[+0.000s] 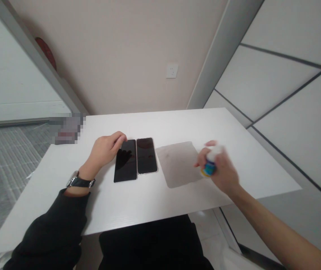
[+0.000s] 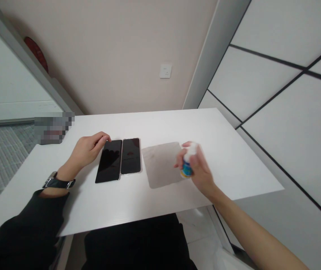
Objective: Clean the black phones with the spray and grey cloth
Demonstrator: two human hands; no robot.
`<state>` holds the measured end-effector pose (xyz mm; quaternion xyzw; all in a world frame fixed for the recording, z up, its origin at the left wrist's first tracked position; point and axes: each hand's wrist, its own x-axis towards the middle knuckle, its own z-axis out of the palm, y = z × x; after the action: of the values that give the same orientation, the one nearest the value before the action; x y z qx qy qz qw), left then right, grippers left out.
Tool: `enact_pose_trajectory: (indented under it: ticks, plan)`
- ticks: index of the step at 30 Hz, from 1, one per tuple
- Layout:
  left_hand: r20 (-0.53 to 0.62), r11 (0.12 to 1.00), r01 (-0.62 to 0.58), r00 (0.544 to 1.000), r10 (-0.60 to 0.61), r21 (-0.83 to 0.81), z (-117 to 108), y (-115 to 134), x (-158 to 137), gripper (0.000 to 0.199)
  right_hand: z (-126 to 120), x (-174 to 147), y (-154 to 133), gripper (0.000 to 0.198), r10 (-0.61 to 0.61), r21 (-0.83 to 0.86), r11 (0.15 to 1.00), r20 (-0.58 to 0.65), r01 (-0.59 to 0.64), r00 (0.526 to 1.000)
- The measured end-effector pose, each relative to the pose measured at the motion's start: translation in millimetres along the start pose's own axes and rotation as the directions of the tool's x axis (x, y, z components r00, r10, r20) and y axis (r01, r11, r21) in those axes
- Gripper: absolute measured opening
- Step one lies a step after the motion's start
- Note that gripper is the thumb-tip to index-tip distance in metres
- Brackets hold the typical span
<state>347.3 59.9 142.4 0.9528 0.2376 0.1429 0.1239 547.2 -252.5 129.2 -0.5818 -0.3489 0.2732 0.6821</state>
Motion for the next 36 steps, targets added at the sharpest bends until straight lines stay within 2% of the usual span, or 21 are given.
enact_pose_trajectory:
  ticks: [5,7,9,13,16,18,19,20,23,28,30,34,36]
  plan:
    - [0.008,1.0,-0.003,1.0,0.003,0.003,-0.9,-1.0,-0.2,0.041,8.6,-1.3,5.7,0.042,0.086,0.137,0.986,0.093,-0.098,0.992]
    - [0.005,1.0,-0.005,1.0,0.005,0.006,-1.4,-1.7,-0.4,0.04,13.1,-2.3,8.5,0.043,0.148,0.175,0.969,0.164,-0.177,0.975]
    - [0.007,1.0,-0.011,1.0,0.011,0.008,-1.4,-2.7,-0.7,0.04,18.2,-3.4,10.3,0.051,0.205,0.214,0.944,0.212,-0.25,0.955]
    - [0.006,1.0,-0.027,1.0,0.027,0.014,-0.5,-5.0,-0.8,0.043,26.4,-3.3,11.0,0.066,0.235,0.254,0.918,0.272,-0.305,0.933]
    - [0.01,0.999,-0.021,1.0,0.021,0.032,-0.4,-5.6,-0.6,0.044,22.1,1.4,9.1,0.07,0.182,0.159,0.958,0.312,-0.241,0.932]
    - [0.014,0.999,-0.017,1.0,0.017,0.034,-0.6,-5.1,-0.4,0.044,10.6,8.6,7.1,0.072,0.122,-0.109,0.99,0.3,-0.093,0.946]
    - [0.015,0.999,-0.018,1.0,0.017,0.032,-0.7,-4.6,-0.3,0.045,2.8,13.5,6.2,0.072,0.093,-0.278,0.96,0.284,-0.011,0.954]
    - [0.017,0.999,-0.02,1.0,0.019,0.03,-0.8,-4.1,-0.2,0.045,-5.5,19.0,5.7,0.07,0.064,-0.469,0.88,0.263,0.07,0.963]
    - [0.025,0.999,-0.024,0.999,0.023,0.037,-1.2,-2.7,0.1,0.044,-26.5,35.8,7.4,0.057,0.053,-0.696,0.712,0.191,0.097,0.98]
    - [0.031,0.998,-0.016,0.999,0.015,0.055,-2.0,-2.9,0.2,0.045,-31.8,48.7,13.3,0.044,0.07,-0.861,0.501,0.139,0.086,0.988]
    - [0.028,0.998,-0.016,1.0,0.014,0.062,-2.0,-3.4,0.3,0.045,-29.1,49.8,12.7,0.044,0.097,-0.895,0.432,0.171,0.113,0.981]
    - [0.026,0.996,-0.02,0.999,0.018,0.081,-1.6,-3.7,0.6,0.044,-27.8,53.4,10.0,0.047,0.167,-0.955,0.216,0.243,0.205,0.955]
    - [0.029,0.996,-0.021,0.999,0.019,0.091,-1.6,-3.5,0.6,0.043,-28.8,55.4,9.9,0.047,0.179,-0.959,0.179,0.25,0.218,0.952]
